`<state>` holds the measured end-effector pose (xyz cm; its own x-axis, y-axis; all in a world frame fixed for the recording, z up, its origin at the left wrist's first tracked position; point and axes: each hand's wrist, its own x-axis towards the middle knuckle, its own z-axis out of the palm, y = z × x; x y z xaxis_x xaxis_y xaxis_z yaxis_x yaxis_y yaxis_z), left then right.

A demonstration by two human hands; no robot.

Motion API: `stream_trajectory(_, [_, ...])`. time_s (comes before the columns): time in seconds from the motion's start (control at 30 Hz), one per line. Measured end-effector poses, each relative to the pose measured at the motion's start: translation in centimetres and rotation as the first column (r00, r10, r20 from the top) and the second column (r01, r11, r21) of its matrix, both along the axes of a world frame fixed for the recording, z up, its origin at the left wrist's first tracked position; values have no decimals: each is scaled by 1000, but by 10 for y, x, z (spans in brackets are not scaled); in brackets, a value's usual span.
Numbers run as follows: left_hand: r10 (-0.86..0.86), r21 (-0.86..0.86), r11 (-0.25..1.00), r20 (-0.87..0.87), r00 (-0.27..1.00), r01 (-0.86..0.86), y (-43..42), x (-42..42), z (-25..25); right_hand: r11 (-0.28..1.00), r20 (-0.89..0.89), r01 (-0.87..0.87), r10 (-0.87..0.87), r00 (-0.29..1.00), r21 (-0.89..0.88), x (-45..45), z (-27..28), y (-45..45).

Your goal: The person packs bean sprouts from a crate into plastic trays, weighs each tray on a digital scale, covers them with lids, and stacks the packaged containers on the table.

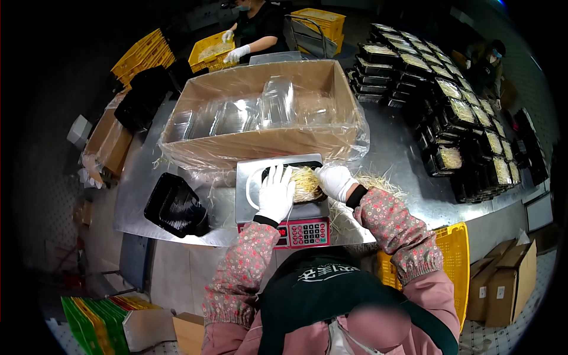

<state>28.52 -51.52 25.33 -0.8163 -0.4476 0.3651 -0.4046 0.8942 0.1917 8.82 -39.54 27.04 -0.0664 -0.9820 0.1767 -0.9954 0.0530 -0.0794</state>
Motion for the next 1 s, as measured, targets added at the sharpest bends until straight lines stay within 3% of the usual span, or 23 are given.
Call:
stream_trajectory(0.2, [25, -6, 1000, 30, 999, -24, 1, 1, -4, 995, 243, 40, -17, 970, -91, -18, 26, 22])
stream_trajectory(0.33, [-18, 47, 999, -29, 999, 19, 0, 5, 1, 968, 359, 165, -88, 929, -188, -50, 62, 56])
stream_trajectory(0.4, [-27, 361, 926, -237, 971, 114, -3, 11, 6, 959, 448, 235, -143, 883, -158, -62, 68, 73])
stream_trajectory(0.43, [19, 408, 908, -266, 964, 95, -1, 16, 19, 927, 557, 281, -101, 824, -248, -69, 54, 78])
stream_trajectory(0.47, [70, 457, 886, -298, 952, 78, -5, 26, 24, 920, 702, 358, -149, 697, -160, -75, 44, 91])
stream_trajectory(0.53, [160, 565, 812, -454, 876, 145, -12, 49, 30, 876, 795, 461, -175, 581, -144, -85, 2, 102])
stream_trajectory(0.57, [207, 633, 759, -460, 864, 155, -14, 63, 41, 843, 658, 534, -366, 658, -66, -93, -24, 106])
stream_trajectory(0.6, [256, 696, 699, -457, 852, 164, -17, 79, 49, 883, 475, 468, -428, 769, 38, -104, -42, 116])
stream_trajectory(0.63, [235, 661, 738, -436, 869, 131, -26, 97, 47, 871, 224, 388, -461, 859, 301, -104, -34, 120])
stream_trajectory(0.67, [266, 682, 724, -410, 872, 100, -35, 111, 45, 765, -32, 341, -388, 921, 546, -107, -23, 123])
stream_trajectory(0.7, [351, 770, 627, -418, 838, 122, -46, 120, 42, 676, -133, 409, -422, 897, 613, -105, -14, 117])
stream_trajectory(0.73, [438, 842, 518, -411, 800, 149, -54, 130, 45, 789, -60, 421, -443, 895, 448, -108, -15, 120])
stream_trajectory(0.8, [372, 796, 565, -481, 794, 217, -60, 133, 44, 913, 209, 399, -408, 889, 86, -95, 12, 101])
stream_trajectory(0.83, [378, 807, 528, -503, 777, 266, -52, 116, 56, 934, 311, 345, -300, 902, -98, -83, 22, 79])
stream_trajectory(0.9, [399, 819, 490, -516, 758, 299, -45, 78, 56, 910, 291, 165, -51, 955, -381, -40, 46, 28])
stream_trajectory(0.97, [254, 780, 596, -407, 877, 190, -41, 31, 35, 935, 327, 127, -12, 945, -332, 21, 46, -11])
stream_trajectory(1.0, [96, 695, 704, -297, 950, 146, -34, 19, 31, 978, 252, 125, -79, 965, -169, 49, 49, -23])
